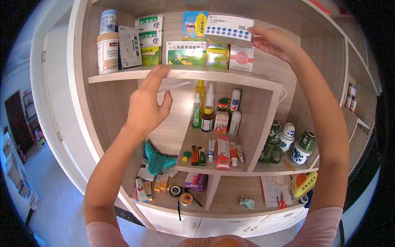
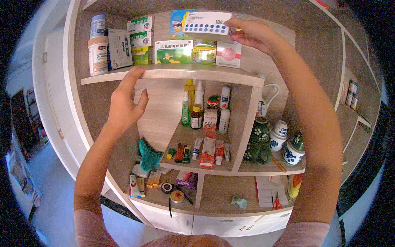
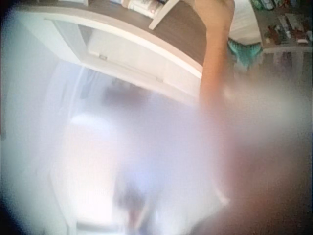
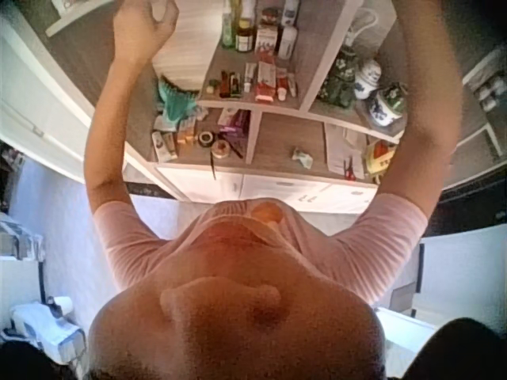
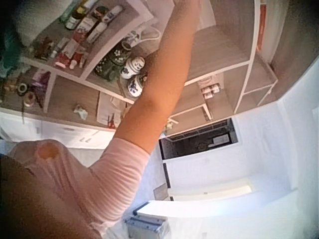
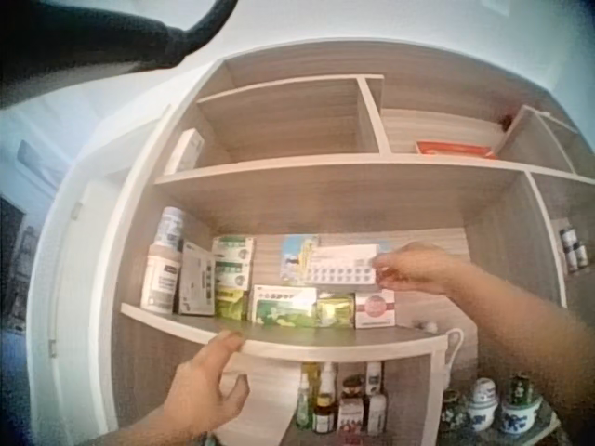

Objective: The person cleans a wooden shelving unit by first removing various items like boxes, bottles, and papers. They then wipe the empty shelves with a cloth and proceed to place the items back onto the shelves in an organized manner.

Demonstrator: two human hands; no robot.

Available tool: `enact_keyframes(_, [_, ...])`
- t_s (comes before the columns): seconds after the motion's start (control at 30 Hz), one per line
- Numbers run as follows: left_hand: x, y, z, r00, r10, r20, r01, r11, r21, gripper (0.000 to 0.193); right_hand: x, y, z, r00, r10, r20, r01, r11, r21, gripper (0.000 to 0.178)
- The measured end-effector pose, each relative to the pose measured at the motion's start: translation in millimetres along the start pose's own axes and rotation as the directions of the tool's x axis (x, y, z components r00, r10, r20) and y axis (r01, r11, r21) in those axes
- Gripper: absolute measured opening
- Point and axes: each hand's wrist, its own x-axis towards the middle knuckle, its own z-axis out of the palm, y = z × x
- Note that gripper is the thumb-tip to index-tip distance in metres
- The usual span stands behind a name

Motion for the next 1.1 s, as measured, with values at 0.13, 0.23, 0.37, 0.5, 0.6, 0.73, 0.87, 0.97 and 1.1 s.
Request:
enact_keyframes(0.13, [-2, 0, 4, 1.0, 0.009, -0.019, -0.009, 1.0, 0.011, 0.049, 27, 6, 51, 0.981, 0.121, 0.149, -0.103, 0.987, -0.123, 0.037])
enact_keyframes(0.23, [-4, -3, 6, 1.0, 0.001, -0.003, -0.002, 0.999, -0.034, 0.052, 46, 10, 79, 0.93, 0.219, 0.295, -0.193, 0.974, -0.116, 0.036])
enact_keyframes(0.37, [-6, -12, 7, 1.0, 0.026, 0.01, -0.026, 0.998, -0.053, 0.056, 71, 31, 94, 0.844, 0.362, 0.395, -0.315, 0.932, -0.182, 0.036])
enact_keyframes(0.5, [-5, -18, 8, 0.999, 0.047, 0.017, -0.046, 0.997, -0.061, 0.058, 80, 47, 87, 0.815, 0.459, 0.354, -0.387, 0.886, -0.257, 0.037])
enact_keyframes(0.6, [-4, -21, 8, 0.998, 0.053, 0.026, -0.051, 0.997, -0.06, 0.06, 82, 51, 90, 0.838, 0.444, 0.316, -0.349, 0.883, -0.314, 0.039])
enact_keyframes(0.73, [-5, -24, 12, 0.998, 0.062, -0.002, -0.062, 0.994, -0.085, 0.061, 87, 59, 97, 0.85, 0.378, 0.368, -0.272, 0.911, -0.31, 0.04])
enact_keyframes(0.87, [-5, -24, 15, 0.997, 0.068, -0.022, -0.07, 0.992, -0.104, 0.06, 94, 62, 90, 0.883, 0.4, 0.247, -0.252, 0.846, -0.47, 0.045])
enact_keyframes(0.97, [-5, -23, 14, 0.999, 0.053, -0.011, -0.054, 0.991, -0.12, 0.06, 93, 59, 90, 0.918, 0.362, 0.163, -0.198, 0.774, -0.601, 0.058])
enact_keyframes(1.1, [-5, -22, 12, 0.998, 0.047, -0.029, -0.05, 0.991, -0.121, 0.06, 74, 36, 108, 0.954, 0.22, 0.204, -0.037, 0.762, -0.646, 0.075])
